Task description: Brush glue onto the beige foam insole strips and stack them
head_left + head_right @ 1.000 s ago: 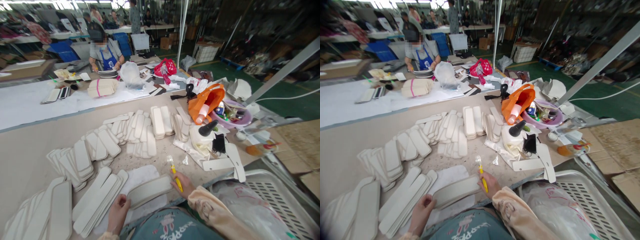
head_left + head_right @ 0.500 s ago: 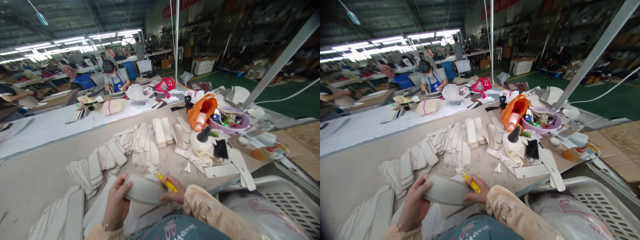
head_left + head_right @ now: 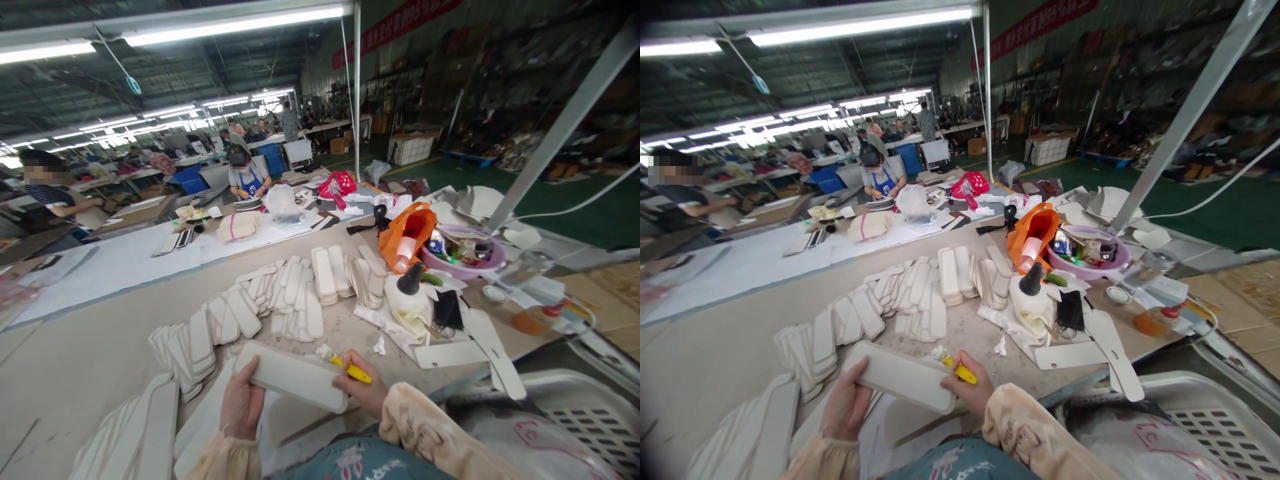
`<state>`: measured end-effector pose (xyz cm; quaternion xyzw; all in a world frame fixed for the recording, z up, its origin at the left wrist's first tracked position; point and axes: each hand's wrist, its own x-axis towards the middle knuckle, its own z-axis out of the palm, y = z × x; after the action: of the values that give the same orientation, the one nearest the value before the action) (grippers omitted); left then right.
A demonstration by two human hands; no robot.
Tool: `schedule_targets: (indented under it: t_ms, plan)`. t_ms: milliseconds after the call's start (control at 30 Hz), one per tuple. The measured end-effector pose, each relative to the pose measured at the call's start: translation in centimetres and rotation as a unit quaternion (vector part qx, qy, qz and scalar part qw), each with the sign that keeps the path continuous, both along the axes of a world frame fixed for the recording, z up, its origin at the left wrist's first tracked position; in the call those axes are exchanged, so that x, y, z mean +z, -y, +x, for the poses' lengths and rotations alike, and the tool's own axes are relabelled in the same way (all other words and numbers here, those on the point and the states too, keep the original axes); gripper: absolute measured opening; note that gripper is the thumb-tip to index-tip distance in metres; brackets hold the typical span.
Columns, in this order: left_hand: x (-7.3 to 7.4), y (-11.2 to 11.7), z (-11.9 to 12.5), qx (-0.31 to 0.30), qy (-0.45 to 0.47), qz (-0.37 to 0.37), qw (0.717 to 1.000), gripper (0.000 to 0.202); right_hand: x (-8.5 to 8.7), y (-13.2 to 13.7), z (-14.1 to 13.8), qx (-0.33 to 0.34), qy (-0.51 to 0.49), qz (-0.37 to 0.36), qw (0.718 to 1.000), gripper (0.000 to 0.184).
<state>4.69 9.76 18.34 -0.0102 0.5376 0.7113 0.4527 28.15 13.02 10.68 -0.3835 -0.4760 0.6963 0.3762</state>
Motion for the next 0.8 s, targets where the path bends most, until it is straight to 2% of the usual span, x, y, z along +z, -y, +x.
schedule_targets:
  t_ms: [133, 333, 567, 700, 800]
  plan:
    - [-0.2, -0.1, 0.5, 0.002, 0.001, -0.001, 1.0, 0.027, -0.2, 0.0, 0.5, 0.007, 0.008, 0.021, 1.0, 0.03]
    - [-0.1, 0.2, 0.7, -0.014, 0.008, 0.035, 0.999, 0.037, -0.1, 0.0, 1.1, 0.009, 0.046, 0.043, 0.998, 0.028]
    - [-0.5, 0.4, 0.5, -0.019, 0.008, 0.043, 0.999, 0.035, 0.0, -0.3, 1.0, 0.016, 0.058, 0.06, 0.996, 0.029]
    - [-0.6, 0.3, 0.3, -0.034, 0.004, 0.045, 0.998, 0.039, 0.1, -0.3, 0.7, -0.011, 0.072, 0.07, 0.995, 0.031]
    - [-0.9, 0.1, 0.0, -0.023, -0.001, 0.036, 0.999, 0.039, 0.4, -0.4, 0.6, -0.016, 0.07, 0.073, 0.995, 0.033]
